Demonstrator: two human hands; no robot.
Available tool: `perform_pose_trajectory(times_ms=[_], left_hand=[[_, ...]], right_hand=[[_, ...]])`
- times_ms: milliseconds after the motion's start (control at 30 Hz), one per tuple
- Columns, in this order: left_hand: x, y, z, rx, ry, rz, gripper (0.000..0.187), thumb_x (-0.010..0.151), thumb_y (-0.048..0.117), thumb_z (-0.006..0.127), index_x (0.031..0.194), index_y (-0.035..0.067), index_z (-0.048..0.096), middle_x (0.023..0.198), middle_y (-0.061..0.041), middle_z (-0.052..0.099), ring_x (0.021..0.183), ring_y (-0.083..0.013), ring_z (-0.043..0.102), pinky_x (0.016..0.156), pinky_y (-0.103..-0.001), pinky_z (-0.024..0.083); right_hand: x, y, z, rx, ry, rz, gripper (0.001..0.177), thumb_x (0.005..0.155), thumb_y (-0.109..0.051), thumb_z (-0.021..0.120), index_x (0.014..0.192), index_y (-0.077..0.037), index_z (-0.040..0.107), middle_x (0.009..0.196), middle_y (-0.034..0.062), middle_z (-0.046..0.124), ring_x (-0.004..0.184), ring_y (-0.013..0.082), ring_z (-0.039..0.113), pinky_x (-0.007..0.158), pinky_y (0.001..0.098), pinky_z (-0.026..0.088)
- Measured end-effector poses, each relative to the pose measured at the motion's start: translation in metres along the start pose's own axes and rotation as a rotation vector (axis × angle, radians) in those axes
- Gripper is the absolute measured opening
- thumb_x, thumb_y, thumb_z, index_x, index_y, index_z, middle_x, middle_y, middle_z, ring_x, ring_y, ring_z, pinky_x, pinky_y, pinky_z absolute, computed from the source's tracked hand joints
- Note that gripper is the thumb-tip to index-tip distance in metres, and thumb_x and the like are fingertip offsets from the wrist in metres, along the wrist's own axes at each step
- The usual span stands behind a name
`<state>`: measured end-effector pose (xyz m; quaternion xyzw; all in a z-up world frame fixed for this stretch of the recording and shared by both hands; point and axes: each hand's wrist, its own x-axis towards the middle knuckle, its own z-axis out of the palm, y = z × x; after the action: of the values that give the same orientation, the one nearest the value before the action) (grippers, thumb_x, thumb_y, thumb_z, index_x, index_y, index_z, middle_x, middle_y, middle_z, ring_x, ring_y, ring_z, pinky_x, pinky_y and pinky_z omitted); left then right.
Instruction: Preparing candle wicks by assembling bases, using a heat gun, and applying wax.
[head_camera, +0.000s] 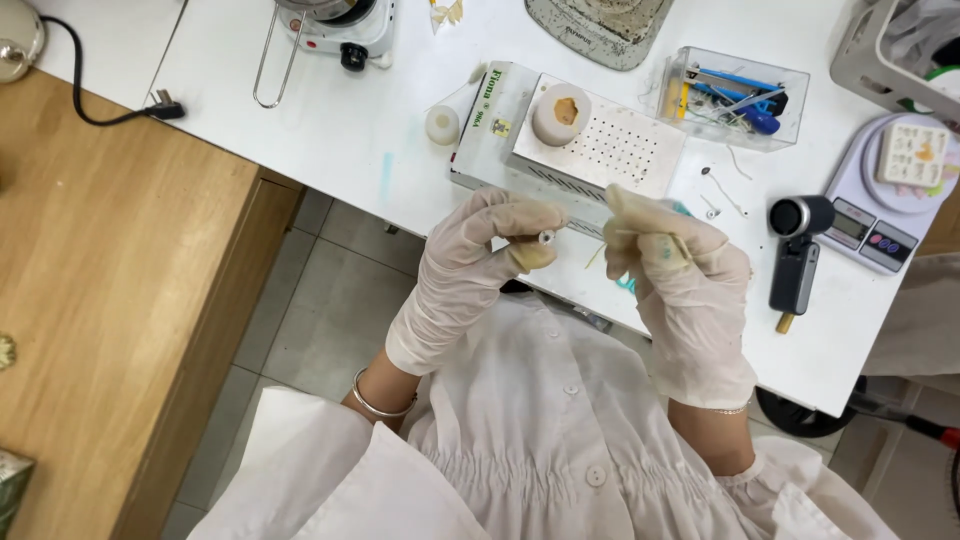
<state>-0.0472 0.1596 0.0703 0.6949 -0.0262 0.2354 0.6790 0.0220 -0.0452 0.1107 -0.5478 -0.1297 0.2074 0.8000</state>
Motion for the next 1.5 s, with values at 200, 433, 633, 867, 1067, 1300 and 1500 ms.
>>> perform_pose_trajectory(times_ms=[200,433,633,867,1067,1300,1500], left_hand=[[0.010,0.003,-0.034,-0.036,-0.103,-0.027,0.032,0.087,0.001,0.083,0.116,0.008,0.072,0.112,-0.003,0.073,0.100,-0.0147,0.069,0.087,-0.026,0.058],[0.011,0.010,-0.057,-0.149,-0.192,-0.151,0.031,0.092,0.002,0.080,0.121,0.006,0.072,0.115,-0.004,0.074,0.103,-0.0144,0.073,0.090,-0.025,0.060],[0.014,0.001,-0.070,-0.730,-0.078,-0.691,0.025,0.100,0.007,0.071,0.123,-0.001,0.071,0.111,-0.014,0.076,0.096,-0.0174,0.072,0.088,-0.030,0.060],[0.011,0.003,-0.084,-1.202,-0.282,-0.805,0.029,0.100,0.015,0.072,0.124,-0.001,0.066,0.108,-0.007,0.069,0.091,-0.0136,0.063,0.084,-0.026,0.054],[0.008,0.001,-0.068,-1.422,-0.373,-0.845,0.026,0.102,0.017,0.070,0.118,-0.001,0.061,0.104,-0.006,0.064,0.089,-0.0142,0.058,0.083,-0.027,0.050],[0.006,-0.006,-0.048,-1.539,-0.361,-0.756,0.023,0.103,0.015,0.072,0.119,0.002,0.061,0.105,-0.006,0.064,0.091,-0.0122,0.056,0.084,-0.025,0.046],[0.010,-0.007,-0.033,-1.590,-0.290,-0.816,0.021,0.099,0.014,0.071,0.116,0.004,0.062,0.107,-0.006,0.065,0.092,-0.0119,0.058,0.081,-0.024,0.046]], right_hand=[[0.001,0.005,0.064,-0.069,0.209,-0.059,0.029,0.098,-0.003,0.073,0.126,0.006,0.069,0.107,0.0228,0.072,0.088,0.0240,0.070,0.078,0.0336,0.057],[-0.008,0.034,0.087,-0.005,0.312,-0.224,0.014,0.098,0.003,0.075,0.106,0.003,0.063,0.113,0.0219,0.072,0.093,0.0247,0.071,0.078,0.0331,0.058],[-0.010,0.040,0.105,0.169,0.401,-0.091,0.014,0.092,0.005,0.073,0.101,0.001,0.063,0.104,0.0244,0.072,0.089,0.0265,0.072,0.078,0.0343,0.058],[-0.018,0.031,0.129,-0.138,0.416,-0.234,0.023,0.100,0.013,0.072,0.121,0.008,0.063,0.109,0.0241,0.073,0.098,0.0239,0.074,0.090,0.0328,0.059],[-0.018,0.011,0.131,-0.314,0.332,-0.278,0.032,0.098,0.015,0.073,0.127,0.008,0.061,0.109,0.0239,0.074,0.099,0.0222,0.075,0.090,0.0341,0.065],[-0.015,0.002,0.116,-0.461,0.292,-0.298,0.032,0.098,0.016,0.075,0.125,0.009,0.060,0.108,0.0258,0.073,0.098,0.0235,0.076,0.089,0.0351,0.066],[-0.008,-0.006,0.112,-0.361,0.264,-0.283,0.030,0.101,0.016,0.071,0.125,0.006,0.058,0.107,0.0260,0.074,0.094,0.0253,0.078,0.084,0.0360,0.069]])
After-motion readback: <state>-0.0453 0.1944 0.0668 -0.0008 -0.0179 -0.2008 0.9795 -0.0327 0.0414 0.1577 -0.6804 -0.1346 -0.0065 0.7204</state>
